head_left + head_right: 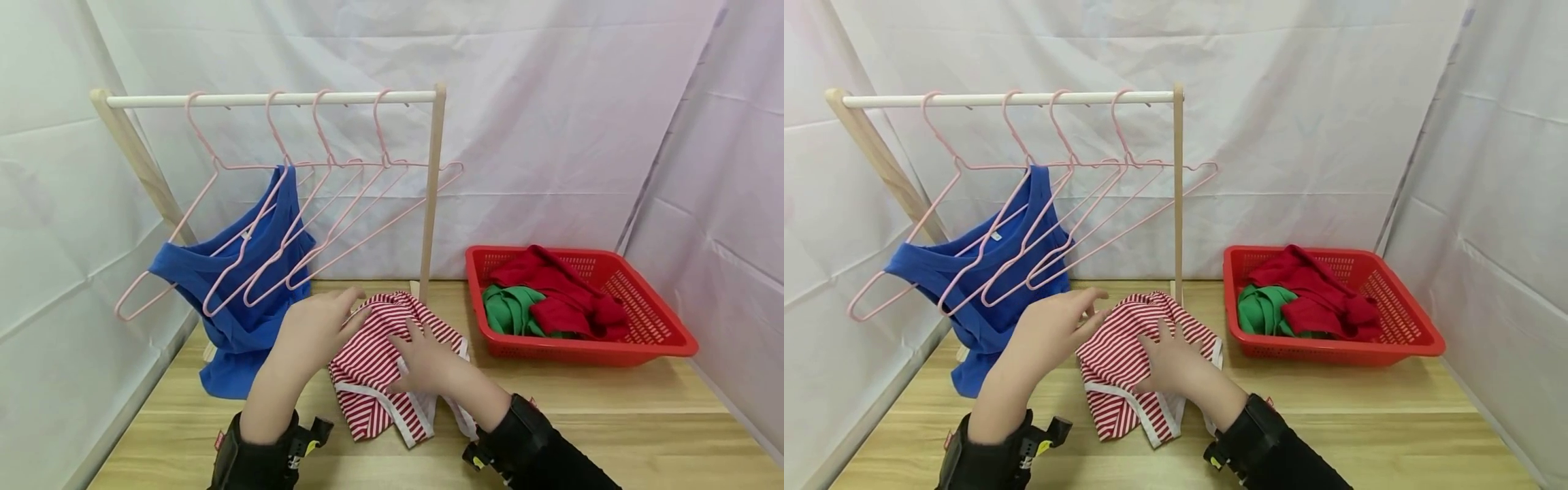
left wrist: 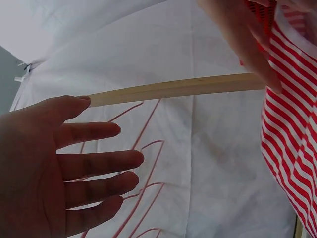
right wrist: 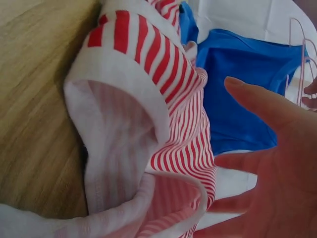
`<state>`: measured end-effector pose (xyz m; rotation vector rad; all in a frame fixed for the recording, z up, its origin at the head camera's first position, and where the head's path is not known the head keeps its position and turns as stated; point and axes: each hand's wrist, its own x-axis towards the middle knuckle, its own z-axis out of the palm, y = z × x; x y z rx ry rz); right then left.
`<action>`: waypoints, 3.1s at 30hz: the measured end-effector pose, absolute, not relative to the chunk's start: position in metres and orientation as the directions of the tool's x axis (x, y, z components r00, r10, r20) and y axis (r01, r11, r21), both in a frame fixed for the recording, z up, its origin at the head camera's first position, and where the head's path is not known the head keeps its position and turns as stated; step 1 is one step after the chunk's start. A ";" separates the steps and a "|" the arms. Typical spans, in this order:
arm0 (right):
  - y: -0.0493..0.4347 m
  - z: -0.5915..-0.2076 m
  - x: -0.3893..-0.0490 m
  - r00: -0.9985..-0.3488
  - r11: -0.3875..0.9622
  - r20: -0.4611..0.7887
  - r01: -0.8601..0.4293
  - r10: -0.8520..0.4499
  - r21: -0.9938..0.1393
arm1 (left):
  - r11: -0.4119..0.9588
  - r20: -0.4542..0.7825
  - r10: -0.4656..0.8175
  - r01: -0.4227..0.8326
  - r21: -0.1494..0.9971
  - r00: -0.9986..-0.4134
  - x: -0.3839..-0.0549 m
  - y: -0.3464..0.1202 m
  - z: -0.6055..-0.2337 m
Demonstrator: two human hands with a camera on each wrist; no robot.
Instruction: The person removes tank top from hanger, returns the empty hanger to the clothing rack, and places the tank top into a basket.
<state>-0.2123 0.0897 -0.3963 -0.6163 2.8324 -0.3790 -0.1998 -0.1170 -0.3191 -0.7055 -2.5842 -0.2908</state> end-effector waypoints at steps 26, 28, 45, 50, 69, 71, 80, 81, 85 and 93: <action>0.081 -0.422 -0.223 -0.845 0.892 -0.304 -0.449 -0.441 -0.047 | 0.824 0.253 0.553 0.566 -0.028 -0.794 -0.208 -0.121 -0.356; 0.081 -0.423 -0.223 -0.842 0.887 -0.306 -0.460 -0.445 -0.023 | 0.827 0.231 0.550 0.562 -0.016 -0.803 -0.207 -0.120 -0.357; 0.087 -0.425 -0.227 -0.776 0.766 -0.141 -0.630 -0.614 0.128 | 0.826 0.226 0.547 0.564 0.013 -0.806 -0.203 -0.121 -0.362; 0.093 -0.431 -0.234 -0.802 0.800 -0.060 -0.597 -0.594 0.065 | 0.835 0.208 0.538 0.550 0.000 -0.817 -0.203 -0.121 -0.363; 0.117 -0.409 -0.237 -0.871 0.827 0.284 -0.477 -0.401 -0.297 | 0.832 0.222 0.534 0.553 0.035 -0.816 -0.202 -0.119 -0.364; 0.120 -0.407 -0.237 -0.885 0.805 0.302 -0.453 -0.354 -0.384 | 0.838 0.221 0.523 0.544 0.046 -0.823 -0.203 -0.119 -0.365; 0.130 -0.402 -0.239 -0.799 0.688 0.559 -0.533 -0.220 -0.492 | 0.846 0.268 0.500 0.531 0.055 -0.824 -0.205 -0.122 -0.369; 0.131 -0.400 -0.239 -0.775 0.677 0.593 -0.557 -0.217 -0.481 | 0.845 0.282 0.499 0.532 0.054 -0.820 -0.205 -0.122 -0.369; 0.136 -0.391 -0.236 -0.664 0.622 0.720 -0.655 -0.204 -0.428 | 0.840 0.356 0.487 0.539 0.058 -0.797 -0.205 -0.122 -0.369; 0.148 -0.369 -0.227 -0.499 0.532 0.851 -0.770 -0.161 -0.351 | 0.800 0.534 0.475 0.596 0.070 -0.700 -0.206 -0.123 -0.366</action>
